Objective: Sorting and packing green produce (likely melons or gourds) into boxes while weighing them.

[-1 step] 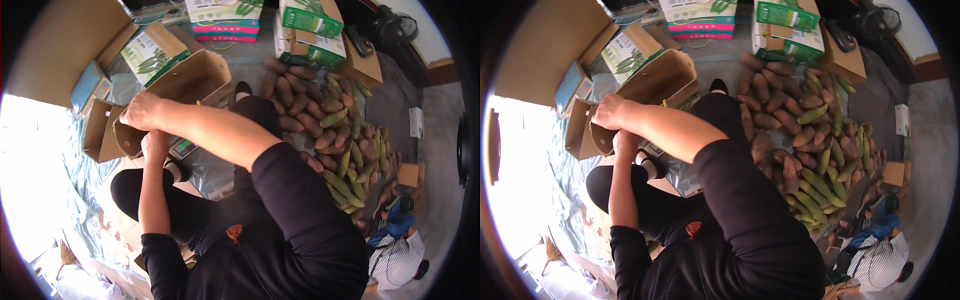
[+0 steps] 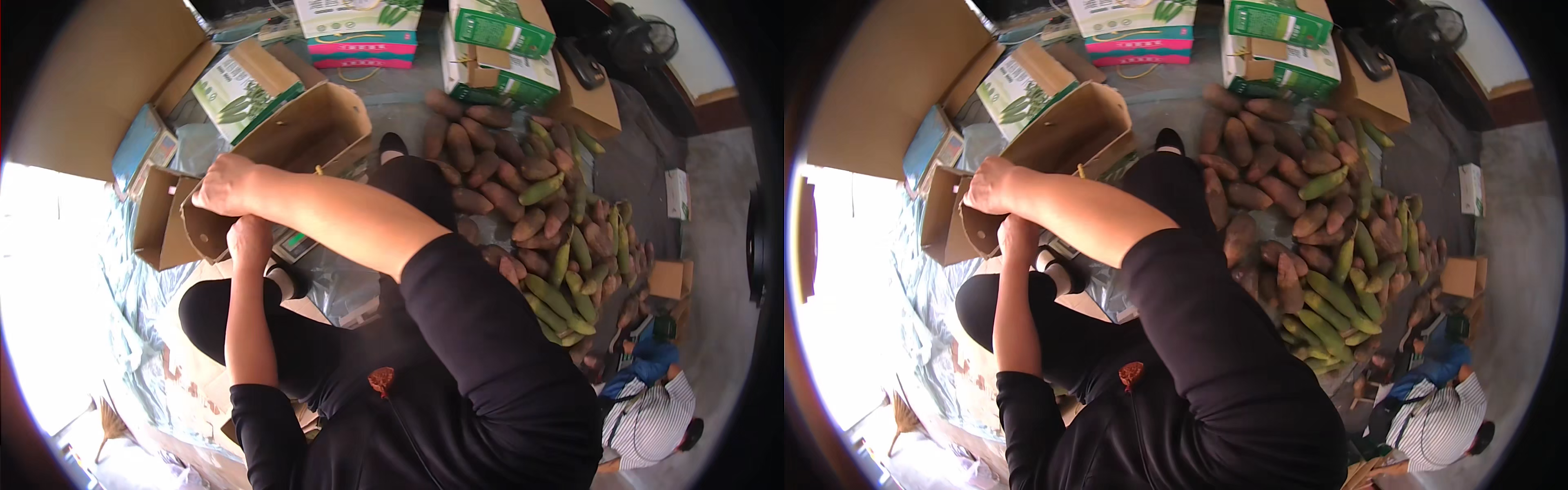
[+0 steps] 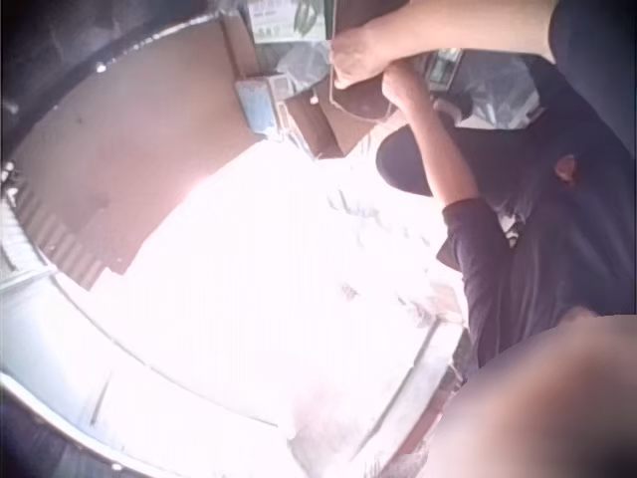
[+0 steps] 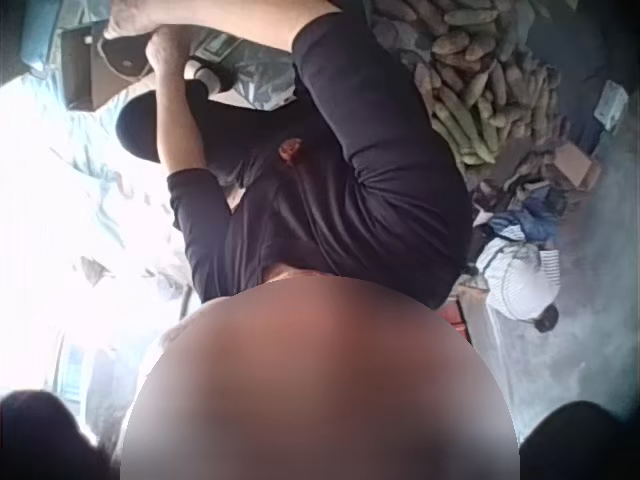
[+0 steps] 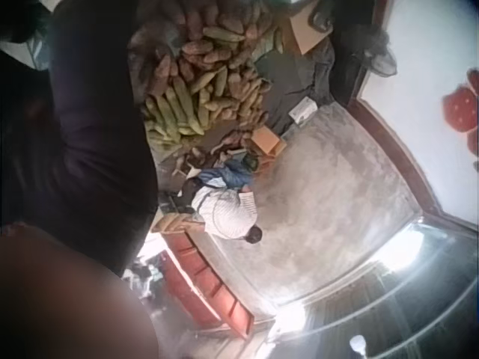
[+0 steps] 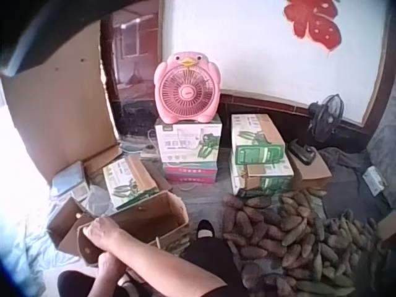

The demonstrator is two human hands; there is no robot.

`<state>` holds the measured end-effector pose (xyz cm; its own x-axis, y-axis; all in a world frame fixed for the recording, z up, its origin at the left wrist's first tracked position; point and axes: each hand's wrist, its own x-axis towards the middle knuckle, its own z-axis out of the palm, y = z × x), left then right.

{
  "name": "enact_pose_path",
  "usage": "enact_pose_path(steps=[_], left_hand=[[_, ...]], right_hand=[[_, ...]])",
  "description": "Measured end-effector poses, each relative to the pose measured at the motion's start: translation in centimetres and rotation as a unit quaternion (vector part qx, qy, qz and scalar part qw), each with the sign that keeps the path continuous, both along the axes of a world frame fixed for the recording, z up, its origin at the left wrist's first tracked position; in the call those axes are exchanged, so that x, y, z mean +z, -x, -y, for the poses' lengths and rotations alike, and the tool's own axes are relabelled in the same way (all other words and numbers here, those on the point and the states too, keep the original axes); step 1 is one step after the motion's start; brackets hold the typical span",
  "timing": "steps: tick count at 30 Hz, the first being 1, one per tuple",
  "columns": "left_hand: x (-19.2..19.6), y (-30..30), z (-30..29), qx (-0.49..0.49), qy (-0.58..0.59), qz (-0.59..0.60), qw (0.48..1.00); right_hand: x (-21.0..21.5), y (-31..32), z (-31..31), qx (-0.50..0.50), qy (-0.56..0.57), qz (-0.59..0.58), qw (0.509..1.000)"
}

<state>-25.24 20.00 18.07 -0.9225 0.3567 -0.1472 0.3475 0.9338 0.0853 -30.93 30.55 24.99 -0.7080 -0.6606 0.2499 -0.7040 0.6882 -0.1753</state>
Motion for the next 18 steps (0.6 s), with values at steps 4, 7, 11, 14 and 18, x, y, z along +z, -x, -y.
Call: enact_pose_path(steps=[4,7,11,14,18], left_hand=[[-0.8,-0.3,0.5,0.068,-0.093,-0.026,0.993],[-2.7,-0.2,1.0,-0.06,-0.024,-0.084,0.994],[-1.4,0.1,0.8,0.014,0.077,0.01,0.997],[1.9,-0.7,-0.9,-0.003,-0.024,0.011,1.0],[1.1,-0.5,-1.0,-0.034,-0.046,-0.012,0.998]], right_hand=[[-1.7,0.5,2.5,0.036,-0.064,-0.067,0.995],[-2.6,0.4,3.1,0.022,-0.037,-0.08,0.996],[-2.1,-0.1,1.6,-0.075,-0.083,0.03,0.993],[-1.9,0.1,-1.9,-0.161,-0.054,0.156,0.973],[-0.1,-0.9,-8.7,-0.166,0.011,0.133,0.977]])
